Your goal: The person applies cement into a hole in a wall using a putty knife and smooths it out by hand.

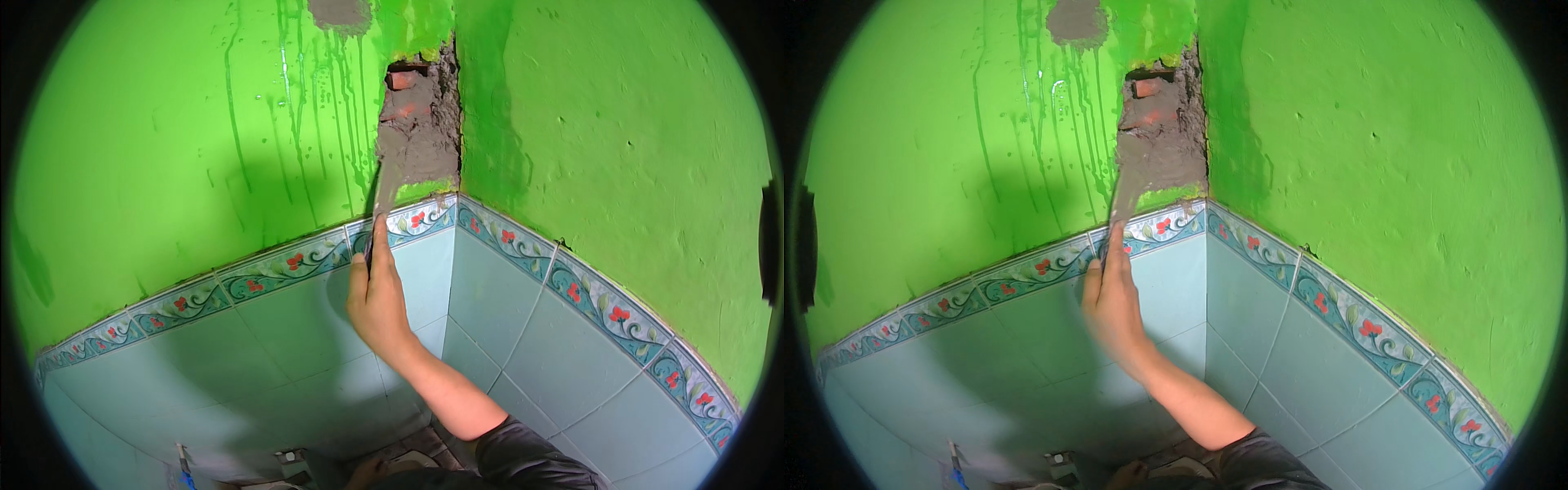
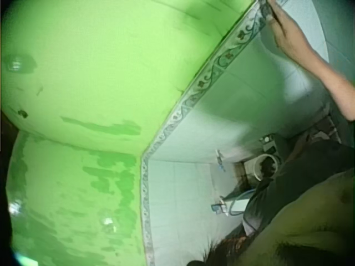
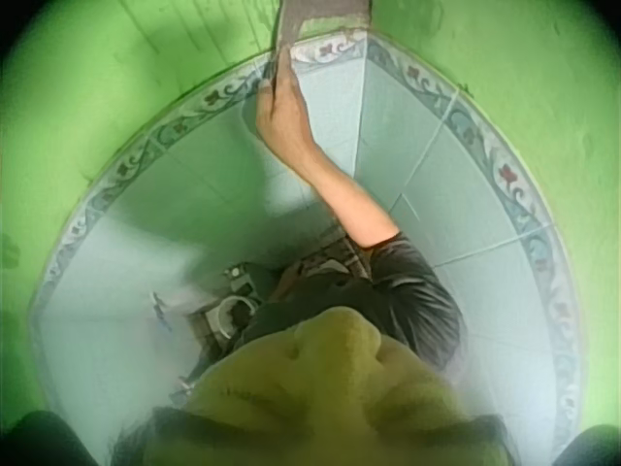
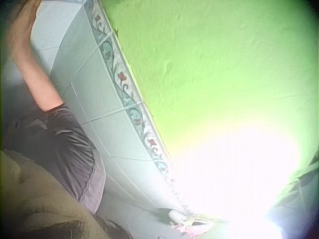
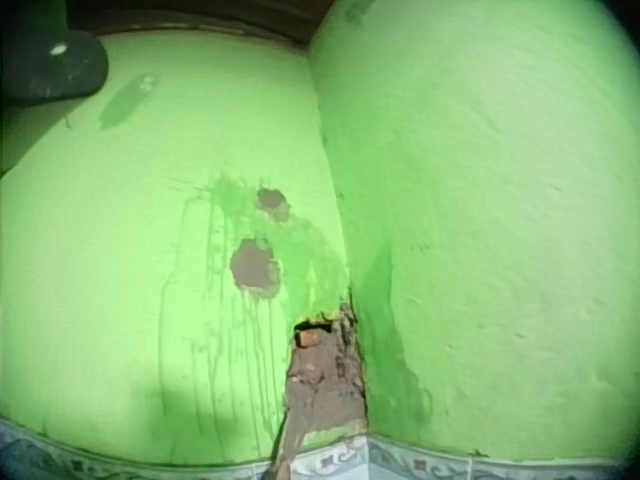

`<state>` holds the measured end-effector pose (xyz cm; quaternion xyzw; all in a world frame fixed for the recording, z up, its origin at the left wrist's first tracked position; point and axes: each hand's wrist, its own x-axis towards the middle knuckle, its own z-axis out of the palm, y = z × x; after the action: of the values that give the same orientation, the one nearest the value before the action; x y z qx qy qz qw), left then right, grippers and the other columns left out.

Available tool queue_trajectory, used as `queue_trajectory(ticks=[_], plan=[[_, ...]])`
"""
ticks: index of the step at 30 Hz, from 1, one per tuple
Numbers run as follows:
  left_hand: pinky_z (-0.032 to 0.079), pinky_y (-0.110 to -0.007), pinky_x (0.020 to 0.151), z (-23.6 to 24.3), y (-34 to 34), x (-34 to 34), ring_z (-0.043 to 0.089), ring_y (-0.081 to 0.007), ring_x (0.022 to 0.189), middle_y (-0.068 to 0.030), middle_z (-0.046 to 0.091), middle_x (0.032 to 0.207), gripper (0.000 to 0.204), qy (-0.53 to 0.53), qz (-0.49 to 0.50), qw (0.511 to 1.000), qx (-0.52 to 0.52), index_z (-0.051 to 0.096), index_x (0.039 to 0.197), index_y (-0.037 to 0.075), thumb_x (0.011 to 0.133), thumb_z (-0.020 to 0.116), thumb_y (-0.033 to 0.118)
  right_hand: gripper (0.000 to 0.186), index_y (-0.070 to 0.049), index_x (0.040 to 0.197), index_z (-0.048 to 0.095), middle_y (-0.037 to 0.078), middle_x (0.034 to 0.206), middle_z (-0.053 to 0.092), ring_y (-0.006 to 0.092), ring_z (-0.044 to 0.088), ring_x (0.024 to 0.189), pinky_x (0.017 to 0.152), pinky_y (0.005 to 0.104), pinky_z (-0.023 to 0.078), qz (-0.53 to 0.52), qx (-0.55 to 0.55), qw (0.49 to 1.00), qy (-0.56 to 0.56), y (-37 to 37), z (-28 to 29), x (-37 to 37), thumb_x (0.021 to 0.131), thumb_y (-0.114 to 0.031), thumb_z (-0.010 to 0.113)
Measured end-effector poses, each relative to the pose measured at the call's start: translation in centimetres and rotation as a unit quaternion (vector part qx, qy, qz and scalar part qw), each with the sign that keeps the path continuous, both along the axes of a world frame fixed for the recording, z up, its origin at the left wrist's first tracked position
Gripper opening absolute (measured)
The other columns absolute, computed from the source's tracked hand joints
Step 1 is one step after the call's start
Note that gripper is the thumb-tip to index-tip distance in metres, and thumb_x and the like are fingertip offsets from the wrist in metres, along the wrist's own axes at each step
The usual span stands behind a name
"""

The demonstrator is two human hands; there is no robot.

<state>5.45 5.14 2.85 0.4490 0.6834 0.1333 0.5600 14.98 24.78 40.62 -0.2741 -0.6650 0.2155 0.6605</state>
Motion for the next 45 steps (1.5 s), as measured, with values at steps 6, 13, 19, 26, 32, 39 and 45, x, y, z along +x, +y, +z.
queue_trajectory(ticks=[6,13,19,26,32,39,45], plan=[[0.031,-0.037,0.111,0.4,1.6,1.0,0.037,-0.0211,0.136,-0.0099,0.037,0.152,0.054,-0.073,0.016,0.997,-0.008,0.033,0.149,0.009,0.106,0.018,0.038,0.058,0.001,0.154,0.017,0.031,0.138,0.046,0.0225,0.059,0.071,0.066,0.0317,0.053,-0.107,-0.016,0.994,0.021,3.6,-1.2,2.3,0.102,-0.011,0.04],[0.033,-0.039,0.11,5.9,0.1,1.2,0.039,-0.0234,0.136,-0.0107,0.036,0.154,0.051,0.153,-0.078,0.984,-0.048,0.035,0.148,0.009,0.106,0.027,0.037,0.06,0.006,0.152,0.019,0.034,0.142,0.042,0.0354,0.049,0.128,0.105,0.0399,0.039,-0.011,0.011,1.0,0.0,-2.2,-0.7,-2.3,0.1,-0.007,0.046],[0.027,-0.036,0.116,7.5,0.4,0.8,0.035,-0.023,0.14,-0.0103,0.034,0.155,0.053,0.093,-0.075,0.992,-0.05,0.032,0.15,0.008,0.105,0.036,0.035,0.058,0.008,0.15,0.019,0.039,0.135,0.043,0.0533,0.049,0.118,0.097,0.0503,0.044,-0.072,0.001,0.997,0.005,0.7,0.2,0.0,0.099,-0.01,0.042],[0.025,-0.034,0.117,7.3,-0.1,0.8,0.032,-0.0193,0.142,-0.0066,0.033,0.156,0.056,0.054,-0.052,0.996,-0.044,0.029,0.152,0.009,0.105,0.037,0.039,0.057,0.009,0.149,0.022,0.033,0.146,0.037,0.0424,0.039,0.137,0.113,0.0396,0.032,-0.071,-0.006,0.996,-0.056,-1.6,-1.4,1.9,0.099,-0.009,0.044],[0.024,-0.033,0.119,7.8,0.4,1.0,0.028,-0.0171,0.144,-0.0075,0.028,0.158,0.06,0.092,-0.071,0.991,-0.059,0.025,0.153,0.009,0.104,0.037,0.042,0.057,0.005,0.15,0.023,0.033,0.131,0.048,0.0456,0.051,0.121,0.102,0.0438,0.042,-0.081,-0.059,0.991,-0.09,-0.3,0.1,0.8,0.099,-0.01,0.045],[0.022,-0.033,0.12,3.7,0.3,1.2,0.022,-0.0143,0.146,-0.0057,0.023,0.159,0.064,0.052,-0.045,0.996,-0.059,0.018,0.155,0.009,0.104,0.035,0.043,0.057,-0.001,0.153,0.023,0.026,0.106,0.057,0.0327,0.064,0.079,0.075,0.0452,0.053,-0.159,0.09,0.98,-0.08,0.5,-2.3,3.3,0.1,-0.01,0.043],[0.017,-0.035,0.121,8.9,3.4,2.7,0.016,-0.015,0.147,-0.005,0.017,0.161,0.065,0.116,-0.048,0.969,-0.214,0.013,0.156,0.012,0.104,0.032,0.047,0.057,0.012,0.147,0.023,0.036,0.146,0.035,0.0449,0.039,0.136,0.113,0.0414,0.032,-0.023,-0.059,0.998,0.003,1.9,-1.2,2.8,0.1,-0.014,0.042]])
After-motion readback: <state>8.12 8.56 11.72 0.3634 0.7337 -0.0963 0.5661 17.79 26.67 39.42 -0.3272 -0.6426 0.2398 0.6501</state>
